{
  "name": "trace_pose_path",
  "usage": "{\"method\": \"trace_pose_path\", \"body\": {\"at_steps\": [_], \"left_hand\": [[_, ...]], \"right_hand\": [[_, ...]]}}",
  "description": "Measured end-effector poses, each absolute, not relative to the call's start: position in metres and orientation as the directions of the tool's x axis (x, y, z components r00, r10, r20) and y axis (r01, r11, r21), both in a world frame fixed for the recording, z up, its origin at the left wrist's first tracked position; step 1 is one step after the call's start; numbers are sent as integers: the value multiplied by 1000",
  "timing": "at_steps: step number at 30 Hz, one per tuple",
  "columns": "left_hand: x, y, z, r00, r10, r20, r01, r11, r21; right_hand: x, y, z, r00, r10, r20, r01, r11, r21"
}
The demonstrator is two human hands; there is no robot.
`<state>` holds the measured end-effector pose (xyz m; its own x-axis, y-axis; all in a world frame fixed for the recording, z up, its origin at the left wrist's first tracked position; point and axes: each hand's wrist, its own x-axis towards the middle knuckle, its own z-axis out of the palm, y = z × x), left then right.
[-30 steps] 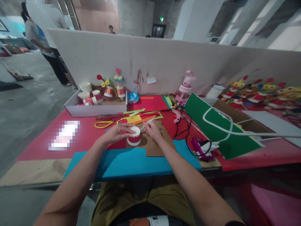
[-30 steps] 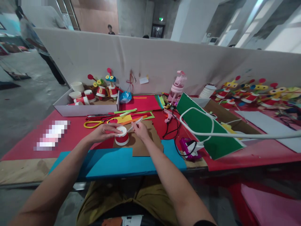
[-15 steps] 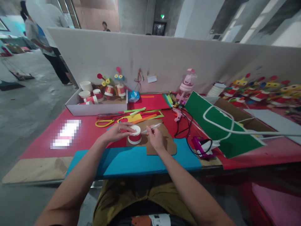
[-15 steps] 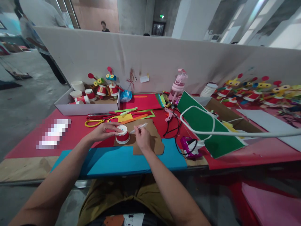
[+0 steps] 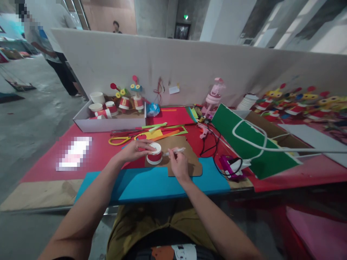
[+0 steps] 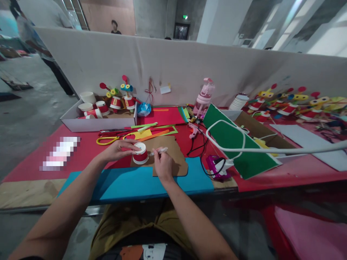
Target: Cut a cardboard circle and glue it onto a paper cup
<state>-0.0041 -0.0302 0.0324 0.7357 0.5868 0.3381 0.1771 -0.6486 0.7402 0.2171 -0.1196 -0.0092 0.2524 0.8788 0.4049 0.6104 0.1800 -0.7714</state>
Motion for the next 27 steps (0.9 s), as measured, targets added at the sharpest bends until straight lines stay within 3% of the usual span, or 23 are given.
{"method": "trace_pose_path", "body": {"at_steps": [27], "left_hand": [[-3, -32, 36, 726, 572, 381, 168, -685, 709]], "right_hand": [[203, -152, -12, 156, 844, 513, 719, 259, -645]]}}
